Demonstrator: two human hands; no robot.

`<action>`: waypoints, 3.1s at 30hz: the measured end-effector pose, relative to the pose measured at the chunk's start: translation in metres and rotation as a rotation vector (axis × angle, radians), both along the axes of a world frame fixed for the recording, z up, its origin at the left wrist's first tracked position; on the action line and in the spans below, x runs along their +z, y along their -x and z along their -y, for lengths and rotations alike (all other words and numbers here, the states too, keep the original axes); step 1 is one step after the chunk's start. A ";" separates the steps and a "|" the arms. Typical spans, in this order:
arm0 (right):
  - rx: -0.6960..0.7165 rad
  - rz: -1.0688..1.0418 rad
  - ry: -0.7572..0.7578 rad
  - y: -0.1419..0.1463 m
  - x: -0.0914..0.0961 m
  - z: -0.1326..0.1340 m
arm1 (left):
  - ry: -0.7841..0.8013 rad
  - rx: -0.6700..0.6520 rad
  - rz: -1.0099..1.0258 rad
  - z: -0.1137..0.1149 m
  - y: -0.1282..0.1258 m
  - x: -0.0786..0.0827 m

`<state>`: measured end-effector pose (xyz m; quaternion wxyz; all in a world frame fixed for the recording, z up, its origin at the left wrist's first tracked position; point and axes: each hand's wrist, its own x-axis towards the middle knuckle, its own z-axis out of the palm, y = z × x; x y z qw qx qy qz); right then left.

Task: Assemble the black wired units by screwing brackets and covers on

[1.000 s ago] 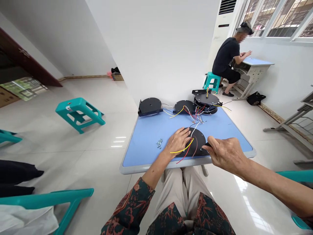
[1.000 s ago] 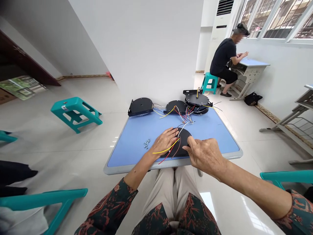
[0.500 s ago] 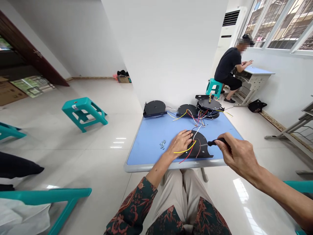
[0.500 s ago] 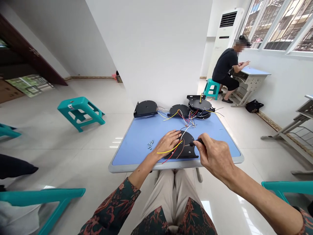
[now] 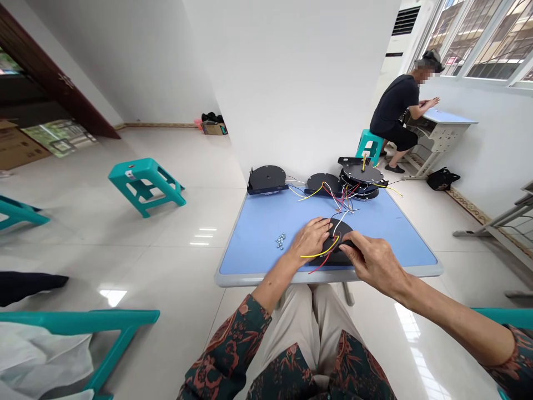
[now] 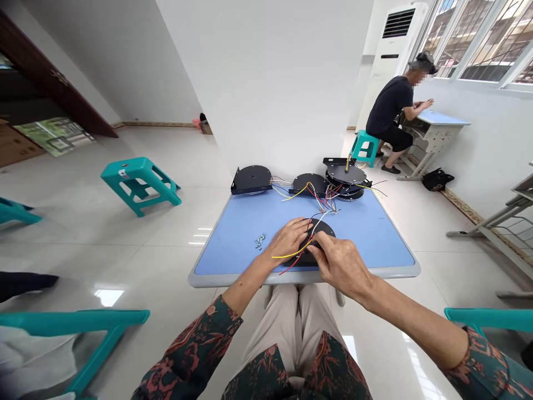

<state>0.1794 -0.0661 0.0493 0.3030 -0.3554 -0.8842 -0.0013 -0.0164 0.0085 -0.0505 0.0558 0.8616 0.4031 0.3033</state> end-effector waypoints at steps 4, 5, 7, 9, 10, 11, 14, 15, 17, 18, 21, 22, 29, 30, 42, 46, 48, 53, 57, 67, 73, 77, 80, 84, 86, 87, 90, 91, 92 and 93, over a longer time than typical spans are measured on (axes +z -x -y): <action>-0.013 0.021 0.020 0.001 -0.003 -0.002 | -0.013 0.008 -0.010 0.002 0.000 0.003; -0.015 0.023 0.024 0.001 -0.003 -0.002 | -0.017 0.010 -0.010 0.002 -0.001 0.003; -0.018 0.023 0.027 0.002 -0.003 -0.003 | -0.024 0.013 -0.009 0.002 -0.001 0.004; -0.013 0.019 0.030 0.002 -0.003 -0.004 | -0.028 0.015 -0.006 0.002 -0.001 0.004; -0.009 0.018 0.033 0.002 -0.002 -0.004 | -0.029 0.015 -0.006 0.002 -0.001 0.004; -0.005 0.018 0.038 0.003 -0.002 -0.004 | -0.028 0.017 -0.006 0.002 -0.001 0.003; -0.007 0.024 0.060 0.003 -0.001 -0.004 | -0.024 0.022 -0.011 0.002 -0.001 0.003; -0.011 0.028 0.070 0.003 -0.001 -0.004 | -0.025 0.023 -0.011 0.002 -0.001 0.003; -0.013 0.047 0.094 0.003 0.000 -0.005 | -0.028 0.022 -0.010 0.001 -0.001 0.002; -0.010 0.065 0.107 0.003 0.001 -0.005 | -0.031 0.020 -0.010 0.001 -0.001 0.003; 0.009 0.150 0.141 0.003 0.008 -0.008 | -0.041 0.007 -0.009 0.002 -0.001 0.003; 0.013 0.186 0.153 0.004 0.012 -0.010 | -0.049 -0.003 -0.008 0.002 -0.001 0.003; 0.012 0.412 0.213 0.015 0.036 -0.023 | -0.102 -0.047 0.041 -0.003 0.000 -0.005; 0.013 0.434 0.209 0.017 0.038 -0.023 | -0.101 -0.050 0.034 -0.004 0.000 -0.006; -0.124 0.650 0.049 0.047 0.034 -0.006 | -0.071 -0.045 -0.060 -0.005 -0.003 -0.010; -0.281 0.493 0.006 0.047 0.022 0.000 | -0.034 -0.024 -0.017 -0.005 -0.004 -0.010; -0.362 0.459 -0.017 0.046 0.018 0.002 | -0.024 -0.012 0.011 -0.004 -0.003 -0.009; -0.447 0.430 0.105 0.038 0.018 -0.003 | -0.029 -0.043 0.023 -0.003 -0.003 -0.004; -0.315 0.117 0.268 0.014 0.030 -0.007 | -0.005 0.012 0.033 0.001 -0.004 -0.003; -0.089 -1.135 1.032 -0.076 0.008 -0.052 | 0.063 0.214 0.138 0.035 0.018 0.019; -0.022 -1.425 1.190 -0.087 -0.044 -0.092 | -0.215 0.348 0.207 0.112 0.017 0.001; 0.070 -1.399 1.203 -0.074 -0.065 -0.092 | -0.231 0.364 0.151 0.130 0.008 -0.014; 0.152 -1.235 1.107 -0.064 -0.075 -0.090 | -0.215 0.339 0.102 0.121 0.005 -0.017; 0.074 -0.959 0.887 -0.056 -0.082 -0.089 | -0.242 0.232 -0.011 0.101 0.009 -0.011; 0.034 -0.801 0.793 -0.054 -0.081 -0.088 | -0.223 0.167 -0.075 0.092 0.014 -0.005; 0.018 -0.732 0.748 -0.054 -0.081 -0.087 | -0.215 0.135 -0.101 0.088 0.018 -0.002; -0.063 -0.593 0.647 -0.056 -0.080 -0.078 | -0.192 0.054 -0.145 0.075 0.030 0.008; -0.101 -0.569 0.629 -0.056 -0.081 -0.072 | -0.168 0.028 -0.156 0.070 0.034 0.011; -0.138 -0.556 0.618 -0.057 -0.082 -0.065 | -0.143 0.009 -0.165 0.064 0.039 0.014; -0.169 -0.550 0.617 -0.058 -0.083 -0.057 | -0.121 -0.006 -0.176 0.057 0.043 0.018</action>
